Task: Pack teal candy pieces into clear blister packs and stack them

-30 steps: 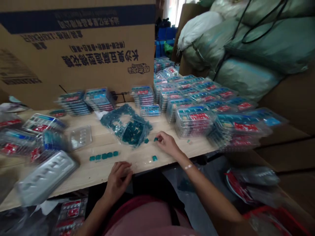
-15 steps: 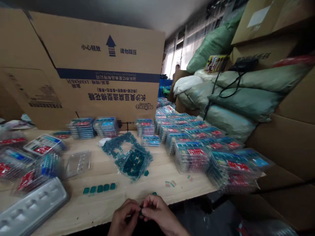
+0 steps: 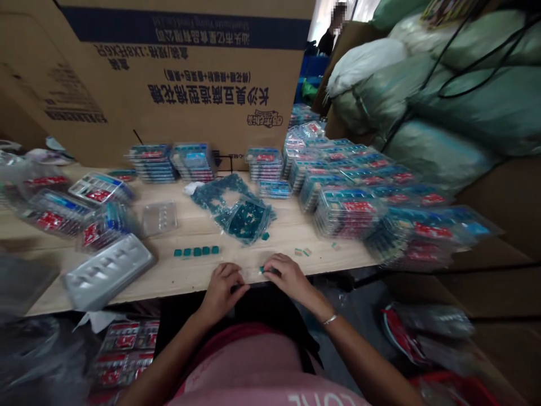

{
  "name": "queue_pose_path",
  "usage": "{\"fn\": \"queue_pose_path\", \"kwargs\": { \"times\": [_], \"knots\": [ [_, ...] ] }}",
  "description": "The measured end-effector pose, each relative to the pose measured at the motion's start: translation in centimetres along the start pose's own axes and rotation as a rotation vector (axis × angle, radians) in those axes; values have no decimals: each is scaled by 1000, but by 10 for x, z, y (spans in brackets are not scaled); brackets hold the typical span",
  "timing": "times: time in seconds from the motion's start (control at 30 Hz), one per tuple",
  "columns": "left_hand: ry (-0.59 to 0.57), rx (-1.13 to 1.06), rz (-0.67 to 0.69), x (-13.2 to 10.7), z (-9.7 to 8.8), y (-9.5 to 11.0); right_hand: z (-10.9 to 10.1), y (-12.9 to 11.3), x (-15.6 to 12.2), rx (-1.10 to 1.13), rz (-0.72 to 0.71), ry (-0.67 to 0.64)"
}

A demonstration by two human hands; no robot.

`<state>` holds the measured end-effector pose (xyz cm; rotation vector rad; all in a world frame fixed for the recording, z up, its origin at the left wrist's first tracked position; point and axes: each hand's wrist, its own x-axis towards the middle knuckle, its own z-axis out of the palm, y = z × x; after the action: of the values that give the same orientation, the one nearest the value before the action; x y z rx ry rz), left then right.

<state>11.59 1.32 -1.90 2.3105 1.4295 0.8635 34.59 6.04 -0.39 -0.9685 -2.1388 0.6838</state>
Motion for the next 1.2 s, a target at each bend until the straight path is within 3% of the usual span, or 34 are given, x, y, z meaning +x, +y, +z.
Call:
{"fn": "queue_pose_path", "kwargs": {
  "times": [0.17, 0.33, 0.43, 0.53, 0.63, 0.77, 0.97, 1.07, 1.2],
  "knots": [
    [-5, -7, 11, 0, 0, 0, 17, -3, 10, -63, -26, -49],
    [-2, 11, 4, 1, 0, -1, 8, -12, 13, -212, -99, -203],
    [-10, 6, 10, 1, 0, -1, -3, -11, 21, -109, -110, -263],
    [-12, 0, 14, 0, 0, -2, -9, 5, 40, -30, -3, -127],
    [-7, 0, 5, 0, 0, -3, -8, 25, 60, -159, 141, 27],
    [7, -48, -11, 0, -3, 0, -6, 37, 71, -189, 220, 56],
    [185, -277, -141, 19, -5, 22, -14, 19, 48, 28, 219, 90],
    [130, -291, -150, 35, 1, 30, -18, 12, 38, -40, 167, 114],
    [35, -208, -58, 43, 14, 24, -28, 22, 43, -249, 187, 79]
  ]
}}
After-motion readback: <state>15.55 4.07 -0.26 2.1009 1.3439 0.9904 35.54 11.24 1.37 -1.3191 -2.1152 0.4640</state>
